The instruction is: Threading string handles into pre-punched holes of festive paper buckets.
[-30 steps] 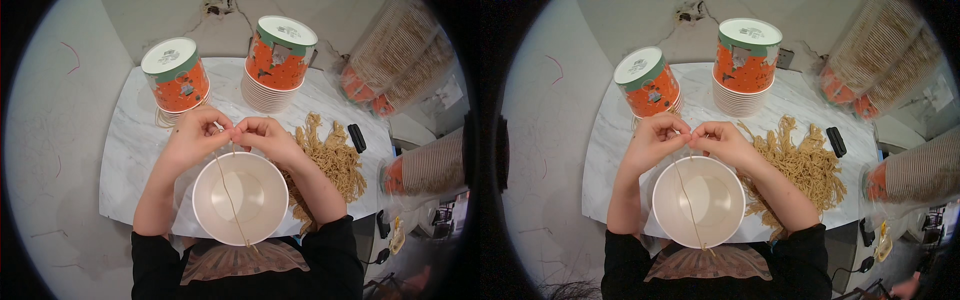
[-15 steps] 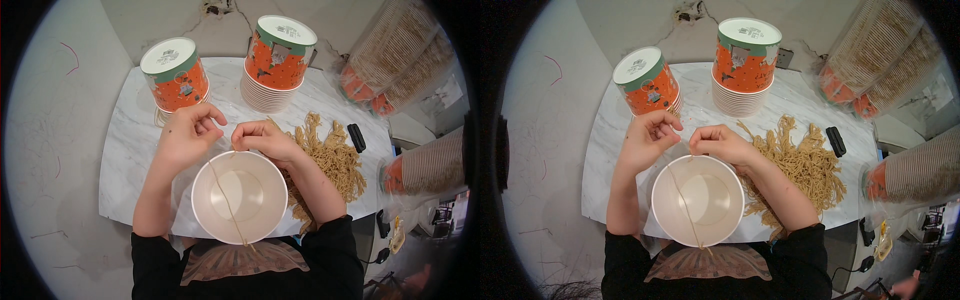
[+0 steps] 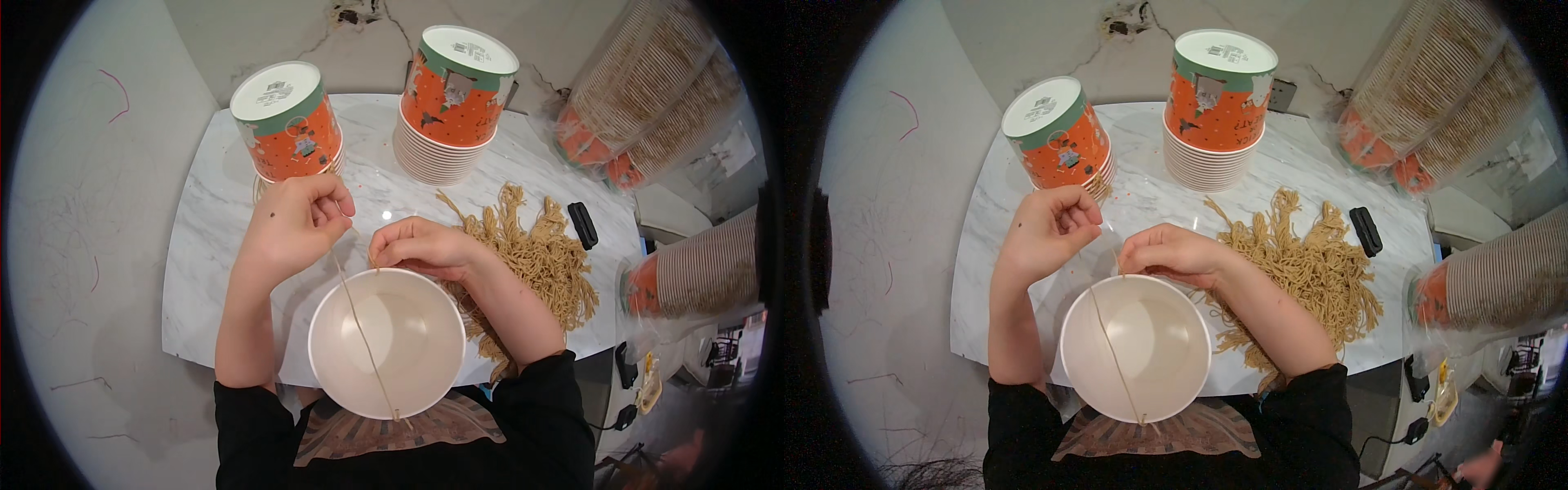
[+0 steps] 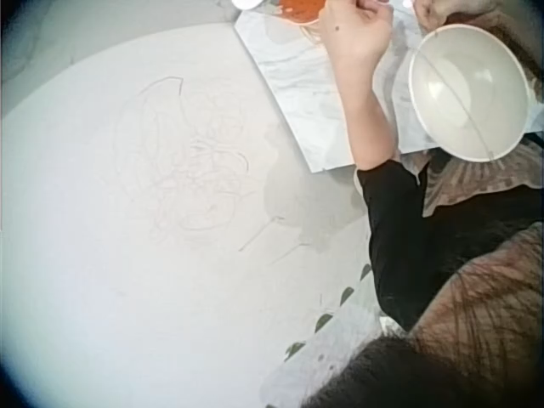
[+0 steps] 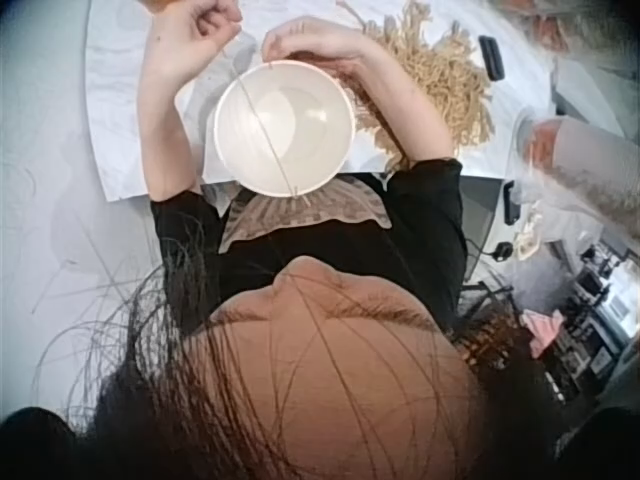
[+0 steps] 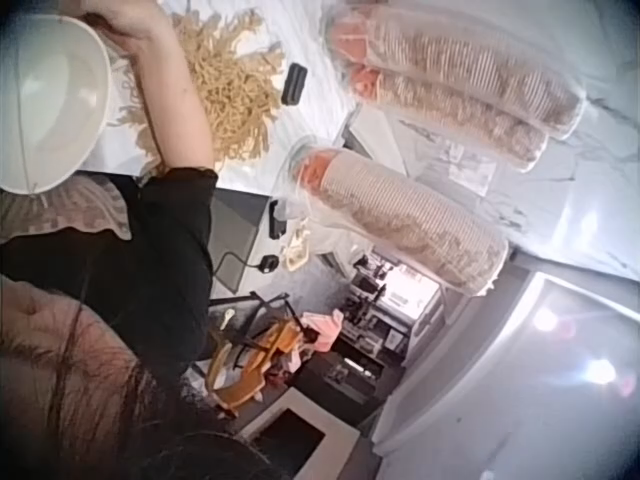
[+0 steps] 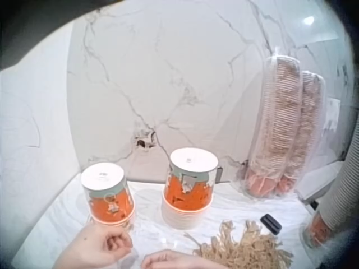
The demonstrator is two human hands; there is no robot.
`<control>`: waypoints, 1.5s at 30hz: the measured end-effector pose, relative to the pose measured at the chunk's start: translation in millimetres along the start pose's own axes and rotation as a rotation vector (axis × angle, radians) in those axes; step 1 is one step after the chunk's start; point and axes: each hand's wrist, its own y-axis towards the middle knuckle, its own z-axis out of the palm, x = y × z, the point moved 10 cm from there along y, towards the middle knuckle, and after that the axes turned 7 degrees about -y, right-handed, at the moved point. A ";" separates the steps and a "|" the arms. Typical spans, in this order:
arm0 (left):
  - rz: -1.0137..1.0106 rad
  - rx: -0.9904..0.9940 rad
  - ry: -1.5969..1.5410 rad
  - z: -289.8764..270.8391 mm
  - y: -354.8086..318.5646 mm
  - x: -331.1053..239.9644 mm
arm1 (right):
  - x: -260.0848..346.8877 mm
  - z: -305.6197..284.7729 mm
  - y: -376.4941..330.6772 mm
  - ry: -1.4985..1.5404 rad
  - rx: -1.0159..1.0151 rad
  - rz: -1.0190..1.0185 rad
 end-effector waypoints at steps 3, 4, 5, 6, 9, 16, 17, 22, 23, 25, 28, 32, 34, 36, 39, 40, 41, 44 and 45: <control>0.005 0.042 0.012 4.3 -0.7 -2.5 | 0.5 6.0 1.7 -0.008 0.029 -0.023; 0.010 0.034 0.015 3.9 -1.1 -3.1 | 0.1 6.4 1.9 -0.014 0.041 -0.026; 0.016 0.024 0.018 2.9 -1.3 -4.1 | 0.2 6.9 2.3 -0.021 0.054 -0.029; 0.016 0.024 0.018 2.0 -1.4 -4.1 | 0.0 5.5 2.5 -0.021 0.054 -0.029; -0.027 0.049 0.048 1.3 -1.9 0.8 | -3.5 7.4 2.4 -0.087 0.103 0.002; 0.008 0.162 0.158 3.8 -9.9 -2.4 | 7.5 13.6 -5.3 -0.330 0.086 -0.017; 0.073 0.233 0.206 8.3 -13.2 -7.2 | 11.1 16.8 -9.3 -0.427 0.073 0.012; 0.246 0.332 0.294 0.2 -24.9 -18.7 | 68.9 33.2 -50.4 -0.860 0.180 -0.371; 0.242 0.354 0.301 -3.2 -28.1 -20.2 | 70.8 47.6 -61.4 -0.968 0.326 -0.458; 0.313 0.348 0.316 -11.8 -33.6 -27.3 | 64.5 60.5 -67.5 -0.970 0.438 -0.403; 0.446 0.417 0.289 -18.3 -42.6 -33.5 | 55.9 76.4 -65.4 -1.249 0.479 -0.460; 0.590 0.867 0.098 7.2 -71.4 -54.4 | 66.1 78.2 -66.8 -1.132 0.508 -0.568; 0.622 0.942 0.022 14.2 -76.0 -61.3 | 83.7 67.5 -67.5 -0.896 0.453 -0.596; 0.742 0.992 -0.068 13.2 -84.0 -70.6 | 85.1 45.2 -62.4 -0.736 0.263 -0.447; 0.777 1.050 -0.075 11.6 -83.5 -44.2 | 81.4 19.3 -56.7 -0.569 0.081 -0.399; 0.800 1.042 -0.081 9.8 -79.6 -40.5 | 81.6 15.4 -58.9 -0.573 0.058 -0.393; 0.589 1.058 -0.087 9.2 -71.6 -26.6 | 80.2 19.1 -58.2 -0.584 0.070 -0.390; 0.297 0.987 -0.342 -6.8 -56.8 -16.5 | 78.8 14.2 -59.3 -0.540 -0.047 -0.332; 0.247 0.875 -0.579 -17.8 -52.5 -15.0 | 81.8 12.2 -57.3 -0.530 -0.112 -0.347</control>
